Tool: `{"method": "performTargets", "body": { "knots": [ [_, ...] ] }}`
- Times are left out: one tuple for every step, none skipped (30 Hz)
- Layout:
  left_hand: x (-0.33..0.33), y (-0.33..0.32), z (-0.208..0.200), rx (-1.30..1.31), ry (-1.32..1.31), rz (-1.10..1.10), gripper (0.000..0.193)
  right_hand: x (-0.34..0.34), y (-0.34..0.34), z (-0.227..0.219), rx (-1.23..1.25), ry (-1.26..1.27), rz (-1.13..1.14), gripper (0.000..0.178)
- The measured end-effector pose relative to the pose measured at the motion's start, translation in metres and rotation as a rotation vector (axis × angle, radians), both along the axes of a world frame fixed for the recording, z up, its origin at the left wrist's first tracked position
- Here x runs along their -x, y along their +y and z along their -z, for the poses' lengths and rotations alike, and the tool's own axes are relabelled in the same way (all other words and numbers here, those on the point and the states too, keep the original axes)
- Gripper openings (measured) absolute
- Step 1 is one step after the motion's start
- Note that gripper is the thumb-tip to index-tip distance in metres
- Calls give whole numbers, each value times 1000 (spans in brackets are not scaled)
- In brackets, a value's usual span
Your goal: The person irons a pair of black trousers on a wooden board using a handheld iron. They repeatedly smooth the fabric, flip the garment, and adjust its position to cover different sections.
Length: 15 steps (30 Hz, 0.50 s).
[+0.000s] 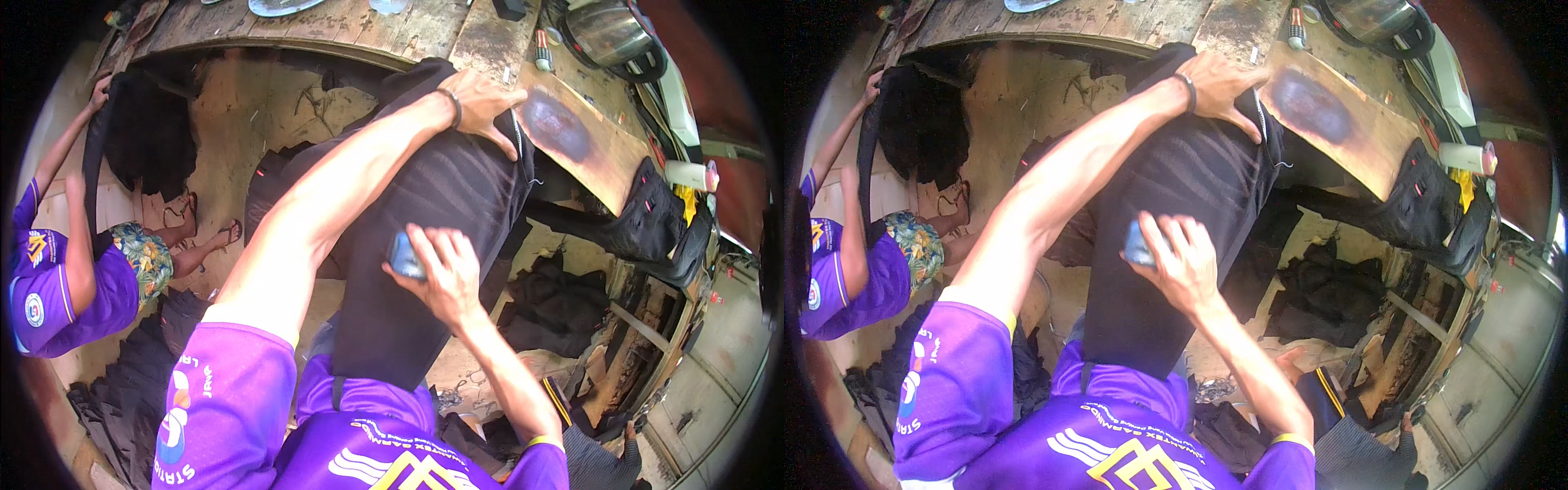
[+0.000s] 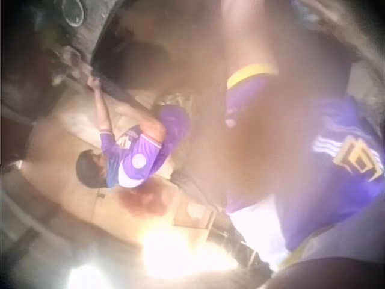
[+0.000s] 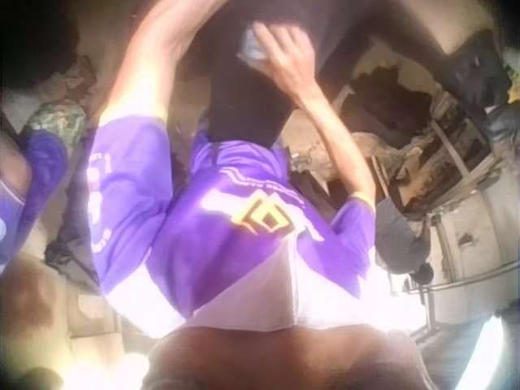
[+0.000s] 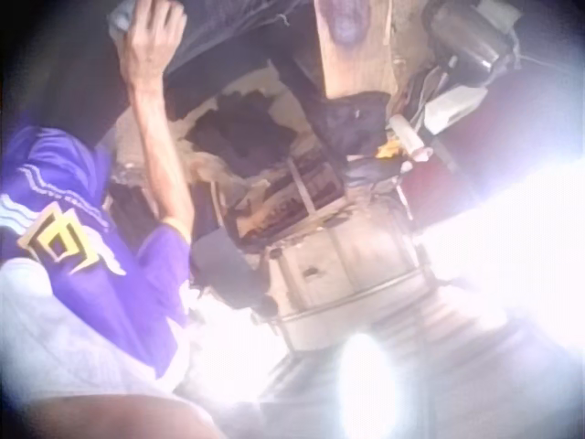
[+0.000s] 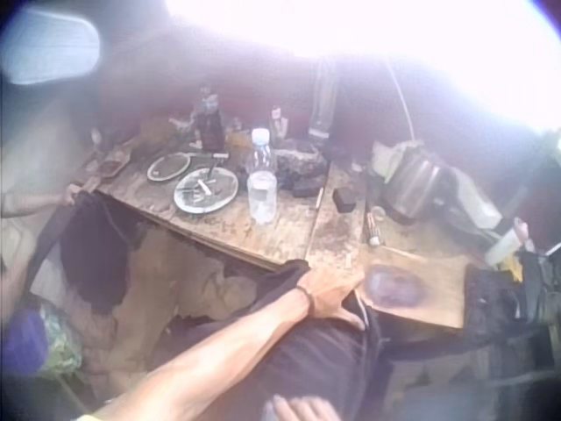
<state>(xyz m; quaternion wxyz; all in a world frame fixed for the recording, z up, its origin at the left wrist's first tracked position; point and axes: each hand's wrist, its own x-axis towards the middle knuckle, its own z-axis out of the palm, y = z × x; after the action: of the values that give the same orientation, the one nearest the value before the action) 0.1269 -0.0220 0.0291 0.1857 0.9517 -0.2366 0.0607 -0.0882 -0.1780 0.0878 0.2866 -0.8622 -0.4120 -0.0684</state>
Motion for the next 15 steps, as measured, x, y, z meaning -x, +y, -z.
{"method": "performTargets", "body": {
  "knots": [
    [-9, 4, 1, 12, -47, -5, 96, -24, 7, 3, 16, 14, -18, 73],
    [-18, 7, 0, 1, -9, 24, 96, -48, 14, 9, 16, 38, -39, 72],
    [-25, 10, 1, 8, -26, 28, 96, -67, 19, 18, 89, 63, 1, 70],
    [-27, 12, 1, 1, 28, 54, 96, -83, 23, 32, 83, 61, 13, 66],
    [-30, 14, 2, -2, 38, 63, 95, -84, 20, 45, 38, 33, -10, 66],
    [-27, 13, 5, 12, -60, 17, 94, -79, 17, 59, 65, 57, 3, 66],
    [-26, 14, 6, 19, -94, 10, 94, -64, 10, 73, 55, 37, 34, 66],
    [-22, 12, 9, 41, -96, 20, 94, -37, 3, 81, 140, 128, 100, 66],
    [-21, 11, 9, 36, -105, 21, 94, -2, -6, 86, 189, 221, 105, 65],
    [-19, 10, 10, 7, -94, 0, 95, 37, -15, 83, 214, 315, 61, 62],
    [-18, 9, 11, -12, -68, -14, 97, 78, -20, 76, 216, 312, 54, 61],
    [-18, 8, 10, -18, -75, -31, 98, 113, -24, 63, 208, 262, 31, 60],
    [-18, 8, 10, -26, -43, -21, 97, 141, -25, 45, 187, 256, -2, 57],
    [-19, 8, 8, -16, -47, -13, 96, 154, -22, 27, 101, 236, -24, 53],
    [-19, 8, 7, -6, -62, -10, 95, 152, -17, 7, 49, 197, -68, 49]
  ]
}}
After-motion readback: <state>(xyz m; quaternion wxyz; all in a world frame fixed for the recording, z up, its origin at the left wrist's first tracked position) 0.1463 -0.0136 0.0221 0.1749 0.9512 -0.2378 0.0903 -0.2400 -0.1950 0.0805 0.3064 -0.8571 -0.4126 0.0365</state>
